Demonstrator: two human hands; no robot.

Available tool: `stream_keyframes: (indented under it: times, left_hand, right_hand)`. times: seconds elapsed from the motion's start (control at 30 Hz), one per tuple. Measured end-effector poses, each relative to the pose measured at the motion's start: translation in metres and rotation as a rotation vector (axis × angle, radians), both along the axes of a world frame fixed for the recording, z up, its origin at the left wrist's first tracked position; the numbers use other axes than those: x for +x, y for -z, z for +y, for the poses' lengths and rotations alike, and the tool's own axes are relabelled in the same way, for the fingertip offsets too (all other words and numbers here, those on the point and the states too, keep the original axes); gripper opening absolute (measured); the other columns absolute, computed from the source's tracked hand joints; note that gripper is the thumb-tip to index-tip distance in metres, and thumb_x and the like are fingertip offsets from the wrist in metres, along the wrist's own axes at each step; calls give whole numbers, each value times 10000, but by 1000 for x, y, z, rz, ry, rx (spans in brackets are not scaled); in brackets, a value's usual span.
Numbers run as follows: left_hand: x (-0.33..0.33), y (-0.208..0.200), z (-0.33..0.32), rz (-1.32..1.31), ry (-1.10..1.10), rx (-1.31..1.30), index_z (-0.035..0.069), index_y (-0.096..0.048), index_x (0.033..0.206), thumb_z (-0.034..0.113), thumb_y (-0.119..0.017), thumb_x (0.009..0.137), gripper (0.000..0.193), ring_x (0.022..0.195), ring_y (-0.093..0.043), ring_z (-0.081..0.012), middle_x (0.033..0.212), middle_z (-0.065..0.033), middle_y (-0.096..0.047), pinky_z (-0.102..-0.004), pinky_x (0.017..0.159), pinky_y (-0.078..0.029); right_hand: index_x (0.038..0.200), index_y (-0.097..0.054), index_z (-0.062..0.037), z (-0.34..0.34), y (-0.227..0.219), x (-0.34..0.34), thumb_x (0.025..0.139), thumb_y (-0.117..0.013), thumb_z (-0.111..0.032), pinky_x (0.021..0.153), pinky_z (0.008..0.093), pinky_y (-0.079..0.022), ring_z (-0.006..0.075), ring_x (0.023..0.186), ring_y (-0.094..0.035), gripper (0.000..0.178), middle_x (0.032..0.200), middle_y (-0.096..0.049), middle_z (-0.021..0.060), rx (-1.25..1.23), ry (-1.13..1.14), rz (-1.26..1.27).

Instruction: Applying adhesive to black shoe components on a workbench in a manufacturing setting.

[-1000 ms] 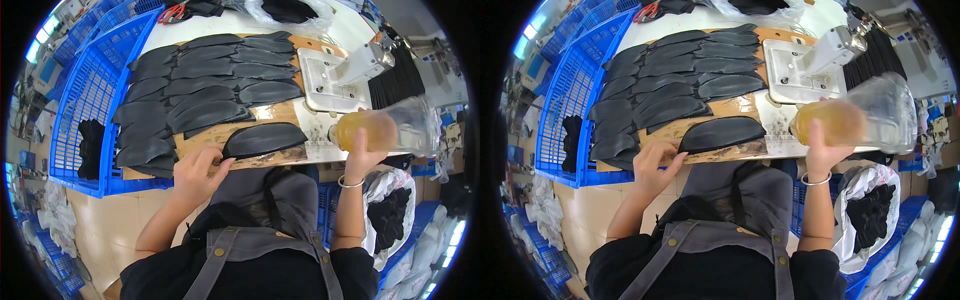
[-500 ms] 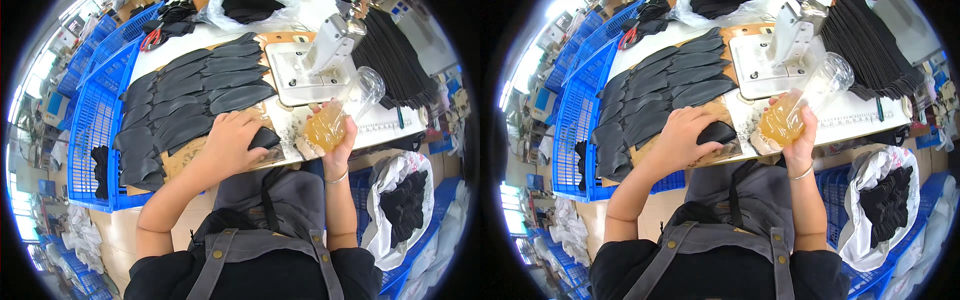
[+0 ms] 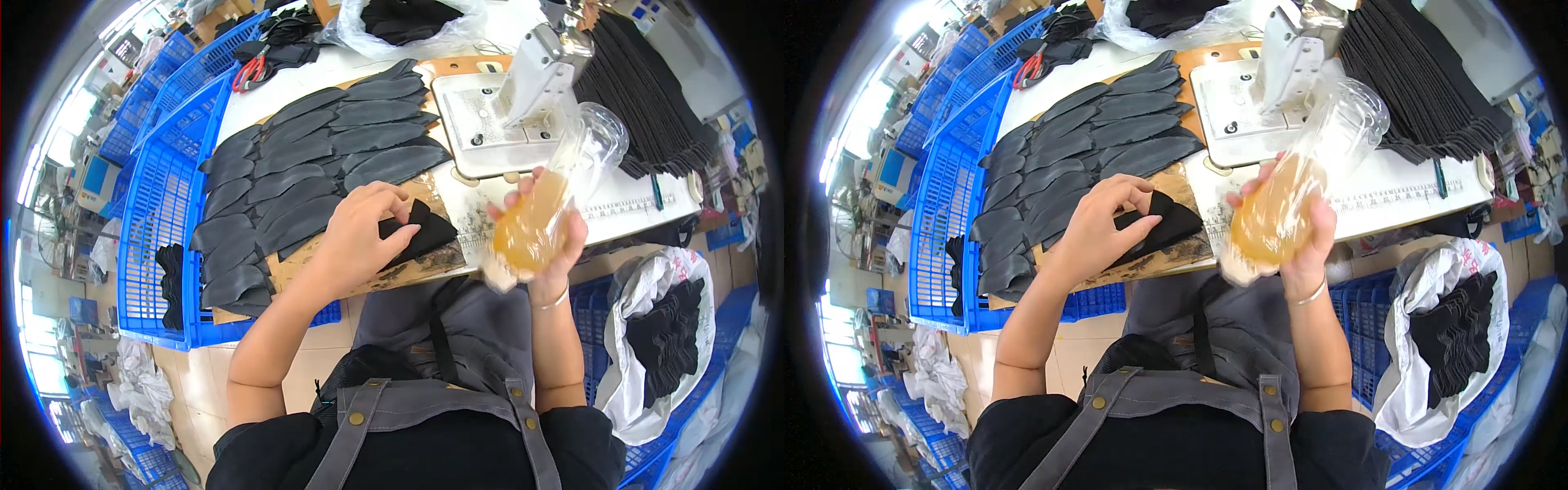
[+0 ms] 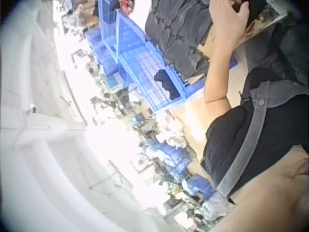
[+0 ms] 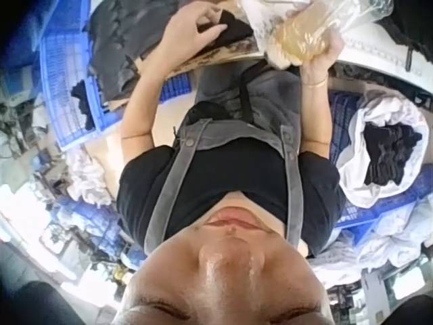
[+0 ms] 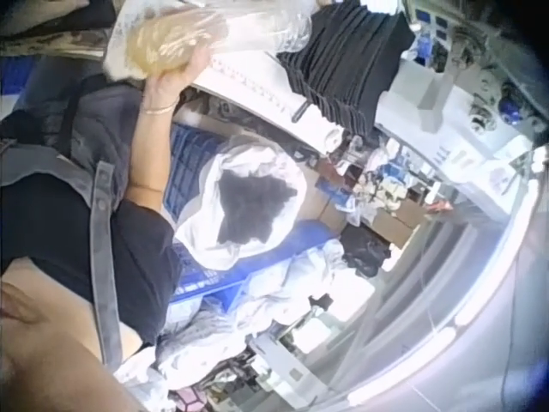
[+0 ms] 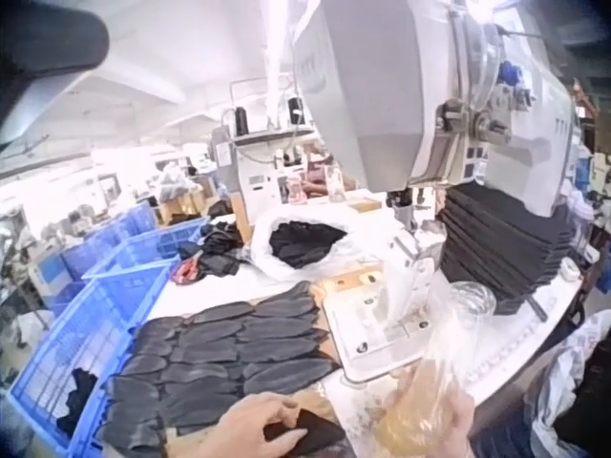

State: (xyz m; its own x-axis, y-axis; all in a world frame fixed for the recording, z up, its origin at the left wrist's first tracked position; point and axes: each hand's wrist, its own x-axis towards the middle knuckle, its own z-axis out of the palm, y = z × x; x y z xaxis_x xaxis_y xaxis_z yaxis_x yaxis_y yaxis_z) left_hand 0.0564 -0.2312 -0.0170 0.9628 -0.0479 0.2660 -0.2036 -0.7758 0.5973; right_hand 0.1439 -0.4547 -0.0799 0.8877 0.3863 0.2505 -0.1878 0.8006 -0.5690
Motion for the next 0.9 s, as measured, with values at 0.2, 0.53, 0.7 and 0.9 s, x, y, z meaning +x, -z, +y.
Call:
stream_keyframes:
  times: [0.2,0.53,0.7,0.9]
  left_hand:
    - [-17,-3,27,74,-172,-365,-5,-562,798,161,-697,763,216,788,-578,-160,851,-67,-607,-286,714,-452]
    - [10,-99,130,-415,-534,-582,43,-608,794,249,-657,814,213,741,-551,-98,787,-14,-595,-248,696,-431]
    - [136,-59,130,-640,-569,48,13,-644,754,223,-689,712,220,767,-598,-237,781,-130,-631,-341,713,-459]
    - [224,22,73,-247,-490,235,40,-663,734,241,-627,724,204,784,-608,-325,807,-155,-630,-412,725,-480]
  right_hand:
    - [1252,-386,-37,26,-11,-16,696,-641,-421,991,556,-358,300,947,-583,722,1016,-523,130,-35,-397,-37]
    - [1253,-365,-69,25,-1,-14,730,-618,-449,1006,538,-350,274,965,-578,694,1014,-521,108,59,-422,96]
    - [1229,-372,-65,24,-6,-16,680,-654,-439,1001,537,-358,274,954,-580,722,988,-527,110,30,-411,98]
    - [1210,-387,-38,22,-3,-12,645,-697,-382,987,561,-362,311,924,-597,730,992,-528,134,-5,-405,90]
